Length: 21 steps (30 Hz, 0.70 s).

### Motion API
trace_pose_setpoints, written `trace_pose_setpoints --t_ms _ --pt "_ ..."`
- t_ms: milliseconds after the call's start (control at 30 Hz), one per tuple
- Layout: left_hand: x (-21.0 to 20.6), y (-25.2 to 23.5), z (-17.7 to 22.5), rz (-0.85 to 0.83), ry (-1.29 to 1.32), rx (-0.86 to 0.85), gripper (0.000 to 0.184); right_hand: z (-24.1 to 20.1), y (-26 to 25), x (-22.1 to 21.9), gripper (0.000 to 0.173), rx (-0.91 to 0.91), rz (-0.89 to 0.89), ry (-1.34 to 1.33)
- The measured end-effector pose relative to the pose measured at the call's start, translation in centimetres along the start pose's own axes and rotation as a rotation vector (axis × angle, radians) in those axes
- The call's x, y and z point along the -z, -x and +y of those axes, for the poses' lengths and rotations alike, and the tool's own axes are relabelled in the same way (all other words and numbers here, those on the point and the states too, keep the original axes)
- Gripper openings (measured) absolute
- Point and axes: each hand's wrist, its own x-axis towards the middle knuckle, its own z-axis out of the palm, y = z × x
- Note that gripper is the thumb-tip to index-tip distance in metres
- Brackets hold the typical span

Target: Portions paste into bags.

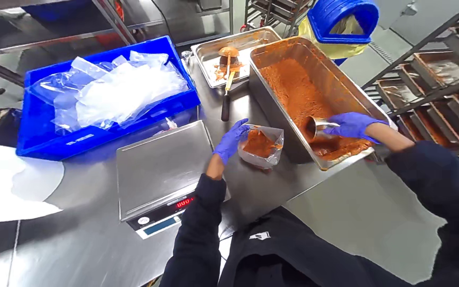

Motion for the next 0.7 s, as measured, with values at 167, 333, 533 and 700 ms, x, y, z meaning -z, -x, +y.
trace_pose_setpoints --t_ms 167,333,533,700 --pt "-0.6 -0.3 0.3 0.030 -0.062 0.015 0.042 -0.9 -4.7 -2.4 0.048 -0.049 -0.247 -0.006" --pt "-0.4 -0.5 0.0 0.045 -0.038 0.029 0.043 -0.3 -6.0 -0.1 0.030 0.033 -0.196 0.092" --pt "-0.6 -0.6 0.0 0.082 0.001 0.046 0.042 -0.9 -7.6 -1.4 0.013 0.238 -0.240 0.469" --pt "-1.1 -0.6 0.3 0.109 0.006 0.060 0.042 -3.6 -5.7 -3.1 0.017 0.434 -0.462 0.453"
